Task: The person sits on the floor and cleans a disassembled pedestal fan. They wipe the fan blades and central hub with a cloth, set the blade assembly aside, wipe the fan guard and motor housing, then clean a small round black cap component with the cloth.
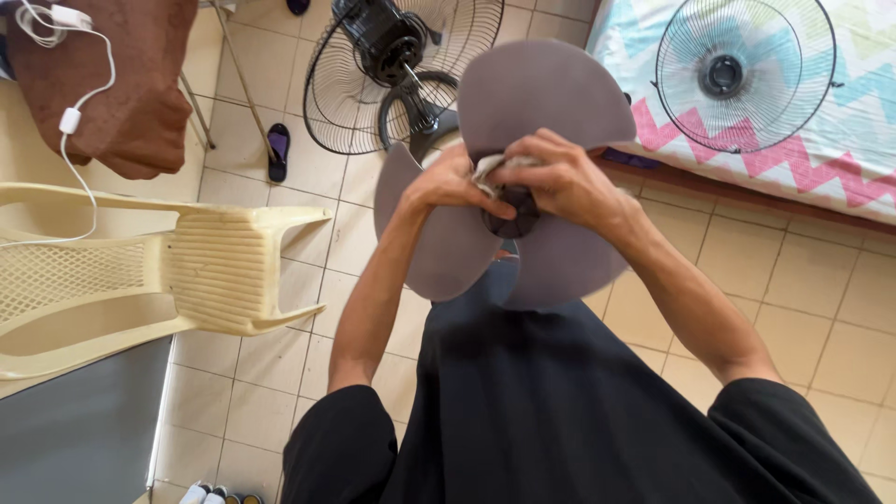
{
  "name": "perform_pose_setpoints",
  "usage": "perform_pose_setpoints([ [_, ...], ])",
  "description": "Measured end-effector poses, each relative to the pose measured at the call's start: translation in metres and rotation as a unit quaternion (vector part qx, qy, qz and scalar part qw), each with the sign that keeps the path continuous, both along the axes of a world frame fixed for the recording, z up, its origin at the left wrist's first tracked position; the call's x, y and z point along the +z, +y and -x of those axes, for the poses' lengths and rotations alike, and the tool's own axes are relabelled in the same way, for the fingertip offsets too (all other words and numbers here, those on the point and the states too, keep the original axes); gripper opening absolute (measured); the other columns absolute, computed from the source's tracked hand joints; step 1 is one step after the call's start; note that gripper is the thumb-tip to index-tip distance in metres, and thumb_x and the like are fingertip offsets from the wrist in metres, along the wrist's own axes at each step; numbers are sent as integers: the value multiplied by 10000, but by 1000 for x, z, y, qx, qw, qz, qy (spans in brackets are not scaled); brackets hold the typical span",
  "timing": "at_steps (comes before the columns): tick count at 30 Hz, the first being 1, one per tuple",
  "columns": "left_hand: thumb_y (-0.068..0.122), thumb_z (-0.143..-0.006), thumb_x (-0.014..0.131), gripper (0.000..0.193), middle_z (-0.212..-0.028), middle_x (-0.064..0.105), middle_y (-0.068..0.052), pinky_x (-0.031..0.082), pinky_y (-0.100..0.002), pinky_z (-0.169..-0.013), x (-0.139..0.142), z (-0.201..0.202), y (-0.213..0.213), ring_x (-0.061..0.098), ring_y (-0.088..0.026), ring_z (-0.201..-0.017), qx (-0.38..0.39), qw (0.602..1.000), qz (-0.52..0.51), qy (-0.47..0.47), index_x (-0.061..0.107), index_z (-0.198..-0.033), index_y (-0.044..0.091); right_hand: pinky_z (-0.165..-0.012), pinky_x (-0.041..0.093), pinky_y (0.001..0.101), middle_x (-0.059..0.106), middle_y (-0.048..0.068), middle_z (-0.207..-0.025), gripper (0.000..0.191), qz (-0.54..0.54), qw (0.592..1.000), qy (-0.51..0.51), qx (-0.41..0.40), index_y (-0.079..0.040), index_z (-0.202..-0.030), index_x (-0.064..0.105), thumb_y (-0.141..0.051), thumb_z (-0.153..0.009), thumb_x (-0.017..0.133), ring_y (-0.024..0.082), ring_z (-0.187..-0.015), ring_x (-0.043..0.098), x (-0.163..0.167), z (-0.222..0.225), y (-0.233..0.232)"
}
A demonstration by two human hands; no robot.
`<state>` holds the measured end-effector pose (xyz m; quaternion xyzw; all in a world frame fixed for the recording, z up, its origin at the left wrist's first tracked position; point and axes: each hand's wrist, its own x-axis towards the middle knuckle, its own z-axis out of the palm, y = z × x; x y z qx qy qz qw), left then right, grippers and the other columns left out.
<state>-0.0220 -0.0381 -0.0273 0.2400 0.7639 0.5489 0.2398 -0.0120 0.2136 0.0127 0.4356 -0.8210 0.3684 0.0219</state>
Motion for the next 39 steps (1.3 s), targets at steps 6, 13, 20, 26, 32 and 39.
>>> perform_pose_setpoints([
  [6,376,-565,965,765,-1170,725,-60,538,-331,-959,6,-4,-5,686,-197,-1086,38,998,-38,-36,685,-1221,99,-890,562,394,685,65,-1157,515,-73,996,32,26,-150,-1072,777,97,-629,691,283,-1049,630,15,8,-5],
  [13,406,-545,976,714,-1079,751,-68,555,-334,-926,3,-2,-1,712,-200,-1018,2,999,52,-14,722,-1135,94,-857,567,400,685,41,-1130,495,-30,999,23,24,-147,-1063,781,94,-641,690,281,-1027,644,7,-2,-10],
  [20,383,-549,986,761,-1148,731,-83,525,-355,-931,-4,-9,-5,678,-228,-1074,17,999,21,36,718,-1198,89,-817,563,396,697,55,-1041,424,-29,1000,-9,-5,-117,-1045,775,114,-700,694,286,-929,652,-7,-8,8],
  [26,445,-558,962,656,-997,782,-68,569,-341,-852,-3,0,21,741,-238,-918,-40,996,68,50,746,-1073,100,-869,566,407,653,68,-1041,485,17,972,109,-208,-97,-1308,751,148,-895,679,280,-991,649,0,15,-3],
  [32,477,-500,975,759,-989,756,-129,574,-367,-826,0,-1,35,730,-288,-911,-41,993,60,97,705,-1060,42,-847,591,427,648,112,-1070,585,-25,984,162,-73,-181,-1316,701,80,-794,672,292,-1018,652,5,10,-15],
  [39,531,-491,946,790,-926,765,-151,567,-390,-811,-1,-3,40,726,-319,-855,-51,988,125,71,737,-1069,36,-959,460,469,598,98,-1101,670,-25,976,160,-143,-116,-1498,573,25,-856,706,321,-1069,571,-10,20,-10],
])
